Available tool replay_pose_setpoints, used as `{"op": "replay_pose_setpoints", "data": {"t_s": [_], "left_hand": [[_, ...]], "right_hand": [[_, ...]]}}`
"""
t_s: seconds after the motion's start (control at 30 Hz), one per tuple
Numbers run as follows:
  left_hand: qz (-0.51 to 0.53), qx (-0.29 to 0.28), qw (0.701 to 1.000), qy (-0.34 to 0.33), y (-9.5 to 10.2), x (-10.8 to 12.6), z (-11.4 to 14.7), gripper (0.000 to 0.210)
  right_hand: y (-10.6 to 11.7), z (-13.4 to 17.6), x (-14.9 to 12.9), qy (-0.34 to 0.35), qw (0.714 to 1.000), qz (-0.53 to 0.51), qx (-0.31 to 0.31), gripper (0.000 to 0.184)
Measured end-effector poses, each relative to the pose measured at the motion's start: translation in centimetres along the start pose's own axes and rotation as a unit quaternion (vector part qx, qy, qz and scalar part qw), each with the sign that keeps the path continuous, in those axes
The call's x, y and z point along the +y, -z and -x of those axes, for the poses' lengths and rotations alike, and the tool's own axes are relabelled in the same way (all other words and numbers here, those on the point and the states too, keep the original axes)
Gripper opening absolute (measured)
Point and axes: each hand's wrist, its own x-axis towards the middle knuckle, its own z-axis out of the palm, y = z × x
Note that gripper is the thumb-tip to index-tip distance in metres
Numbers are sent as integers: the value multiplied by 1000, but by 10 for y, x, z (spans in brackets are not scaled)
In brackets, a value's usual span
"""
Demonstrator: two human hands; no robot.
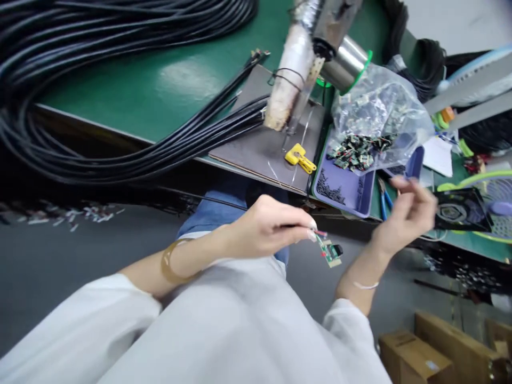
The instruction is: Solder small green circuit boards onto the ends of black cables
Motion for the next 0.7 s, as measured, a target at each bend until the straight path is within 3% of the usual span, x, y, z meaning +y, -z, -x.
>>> {"op": "replay_pose_setpoints", "data": {"t_s": [0.1, 0.17, 0.3, 0.4, 0.47, 0.57, 0.63, 0.7], "left_hand": [[214, 74, 958, 174, 12, -13, -1, 30], [296, 139, 921, 212, 20, -24, 4, 31], [337, 195, 898, 206, 28, -35, 12, 29], [315, 199, 908, 190, 28, -35, 12, 24], [294, 197, 918, 177, 27, -33, 10, 20], [257, 196, 928, 185, 26, -30, 7, 19], [233, 194, 933, 194, 25, -28, 5, 19], [217, 194, 939, 184, 23, -27, 3, 18]], "right_hand": [[-50, 54, -72, 12, 977, -62, -202, 32], [-72, 73, -92, 69, 951, -49, -297, 35], [-99, 79, -96, 110, 931, -24, -347, 26], [-101, 75, -98, 44, 942, -64, -328, 6], [-93, 70, -103, -73, 956, -101, -265, 8], [-75, 61, -115, -226, 951, -165, -130, 11], [-66, 57, -123, -228, 957, -171, -61, 13], [-63, 57, -129, -188, 972, -118, -75, 13]]}}
